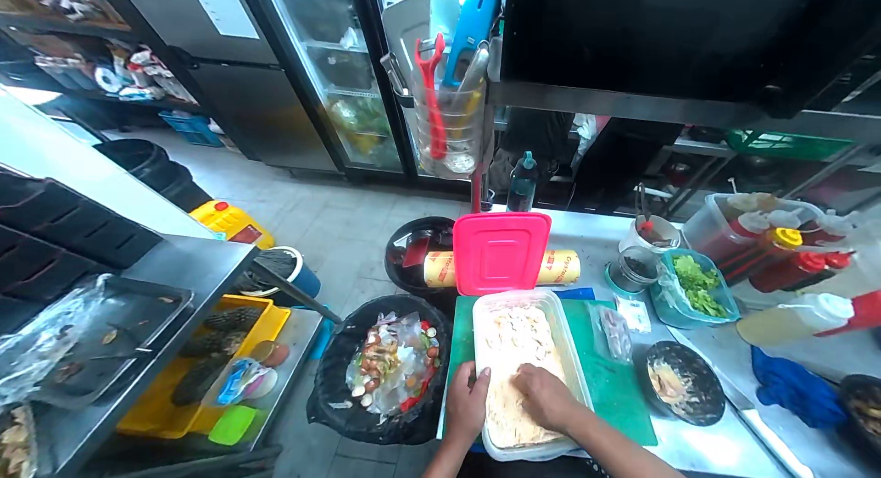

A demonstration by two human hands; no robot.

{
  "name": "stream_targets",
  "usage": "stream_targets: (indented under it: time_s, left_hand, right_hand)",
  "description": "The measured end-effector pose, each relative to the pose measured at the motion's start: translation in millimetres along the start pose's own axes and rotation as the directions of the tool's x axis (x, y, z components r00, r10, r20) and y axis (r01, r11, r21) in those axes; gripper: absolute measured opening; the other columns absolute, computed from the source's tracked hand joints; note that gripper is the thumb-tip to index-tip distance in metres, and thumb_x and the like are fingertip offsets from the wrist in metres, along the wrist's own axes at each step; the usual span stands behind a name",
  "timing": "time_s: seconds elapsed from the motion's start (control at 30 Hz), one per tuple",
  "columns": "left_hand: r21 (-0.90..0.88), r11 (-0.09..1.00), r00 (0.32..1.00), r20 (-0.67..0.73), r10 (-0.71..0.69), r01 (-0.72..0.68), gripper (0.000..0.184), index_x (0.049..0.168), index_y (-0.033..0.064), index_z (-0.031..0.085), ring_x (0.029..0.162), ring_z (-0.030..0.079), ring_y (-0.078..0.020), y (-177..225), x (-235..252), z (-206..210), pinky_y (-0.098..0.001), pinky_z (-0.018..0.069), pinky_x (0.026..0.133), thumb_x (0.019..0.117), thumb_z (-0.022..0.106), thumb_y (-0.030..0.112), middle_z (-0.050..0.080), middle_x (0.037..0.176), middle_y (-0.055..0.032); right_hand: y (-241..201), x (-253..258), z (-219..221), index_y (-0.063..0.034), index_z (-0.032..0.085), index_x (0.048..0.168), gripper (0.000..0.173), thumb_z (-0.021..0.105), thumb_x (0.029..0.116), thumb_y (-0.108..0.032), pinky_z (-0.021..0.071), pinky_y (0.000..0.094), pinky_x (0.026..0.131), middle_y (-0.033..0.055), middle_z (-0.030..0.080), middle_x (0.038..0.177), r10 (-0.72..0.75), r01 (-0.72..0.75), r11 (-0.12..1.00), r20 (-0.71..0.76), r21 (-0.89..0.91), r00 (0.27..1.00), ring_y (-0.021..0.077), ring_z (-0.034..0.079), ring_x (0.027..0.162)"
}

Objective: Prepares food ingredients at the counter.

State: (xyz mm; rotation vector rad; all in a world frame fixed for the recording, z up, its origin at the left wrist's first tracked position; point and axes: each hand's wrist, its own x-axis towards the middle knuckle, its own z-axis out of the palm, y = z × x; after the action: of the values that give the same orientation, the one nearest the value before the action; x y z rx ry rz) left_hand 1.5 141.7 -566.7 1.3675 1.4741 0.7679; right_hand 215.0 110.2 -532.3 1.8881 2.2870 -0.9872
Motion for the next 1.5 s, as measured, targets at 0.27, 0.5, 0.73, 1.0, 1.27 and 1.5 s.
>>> stream_targets:
  time_s: [0.27, 0.5, 0.73, 1.0, 1.27, 1.5]
  left_hand:
    - [-0.008, 1.0, 1.0, -0.007, 0.003, -0.003, 0.037, 0.113, 0.0137, 0.07, 0.088, 0.069, -0.0125, 0.2, -0.9, -0.1, -0.0383, 0.0618, 0.081, 0.0982, 0.062, 0.046, 0.07, 0.1, -0.0019]
    - [0.011, 0.999, 0.999, -0.008, 0.035, -0.035, 0.032, 0.109, 0.0129, 0.07, 0.085, 0.069, -0.0132, 1.1, 1.4, -0.3, -0.0386, 0.0615, 0.078, 0.0981, 0.062, 0.042, 0.07, 0.095, -0.0018]
    - [-0.004, 0.999, 0.999, -0.016, 0.041, -0.041, 0.033, 0.11, 0.0135, 0.07, 0.081, 0.069, -0.012, 1.3, -1.4, -0.3, -0.0364, 0.062, 0.075, 0.0989, 0.062, 0.043, 0.07, 0.092, -0.0005]
    - [-0.014, 0.999, 0.999, -0.012, 0.035, -0.035, 0.034, 0.112, 0.0131, 0.069, 0.081, 0.07, -0.0122, -0.5, 0.8, 0.1, -0.0369, 0.0623, 0.075, 0.0982, 0.062, 0.043, 0.07, 0.091, -0.0008]
    - [-0.035, 0.999, 0.999, -0.01, 0.033, -0.033, 0.031, 0.112, 0.013, 0.069, 0.081, 0.071, -0.0114, 1.5, -1.0, 0.5, -0.0356, 0.0632, 0.075, 0.0987, 0.062, 0.041, 0.072, 0.091, 0.0001]
    - [-0.025, 0.999, 0.999, -0.013, 0.043, -0.043, 0.033, 0.113, 0.0133, 0.07, 0.083, 0.07, -0.0113, 1.5, -0.6, 0.6, -0.0362, 0.0626, 0.077, 0.0989, 0.062, 0.042, 0.071, 0.093, -0.0003]
  right_hand:
    - [-9.4, -25.9, -29.7, -0.0181, 0.064, 0.137, 0.062, 0.079, 0.077, -0.017, 0.053, 0.0482, 0.106, 0.0069, 0.066, 0.132, 0.007, -0.001, 0.984, -0.03, 0.18, 1.0, 0.0238, 0.062, 0.123]
    - [2.6, -7.4, -2.9, -0.0168, 0.073, 0.12, 0.036, 0.07, 0.0849, -0.018, 0.0553, 0.0506, 0.1, 0.0089, 0.069, 0.122, -0.052, 0.052, 0.995, 0.001, 0.084, 0.999, 0.0264, 0.065, 0.117]
    - [-9.6, -25.6, -23.2, -0.0098, 0.074, 0.105, 0.032, 0.075, 0.0866, -0.036, 0.0556, 0.0502, 0.096, 0.0105, 0.07, 0.113, -0.07, 0.052, 0.98, 0.092, 0.19, 0.993, 0.0266, 0.066, 0.108]
    - [-14.1, -18.7, 0.6, -0.0098, 0.068, 0.117, 0.034, 0.073, 0.0858, -0.023, 0.0568, 0.0573, 0.092, 0.0148, 0.068, 0.116, -0.064, 0.062, 0.998, 0.074, 0.029, 0.995, 0.0342, 0.067, 0.111]
    - [-3.4, -17.1, -6.8, -0.0083, 0.071, 0.106, 0.026, 0.064, 0.0929, -0.03, 0.0575, 0.0561, 0.088, 0.0155, 0.069, 0.11, -0.037, 0.035, 0.998, 0.054, 0.052, 0.998, 0.0331, 0.068, 0.106]
    - [-5.3, -14.7, 0.5, -0.009, 0.07, 0.114, 0.028, 0.069, 0.0877, -0.019, 0.059, 0.056, 0.085, 0.0166, 0.065, 0.118, -0.021, 0.023, 0.999, 0.08, -0.024, 0.997, 0.0348, 0.067, 0.105]
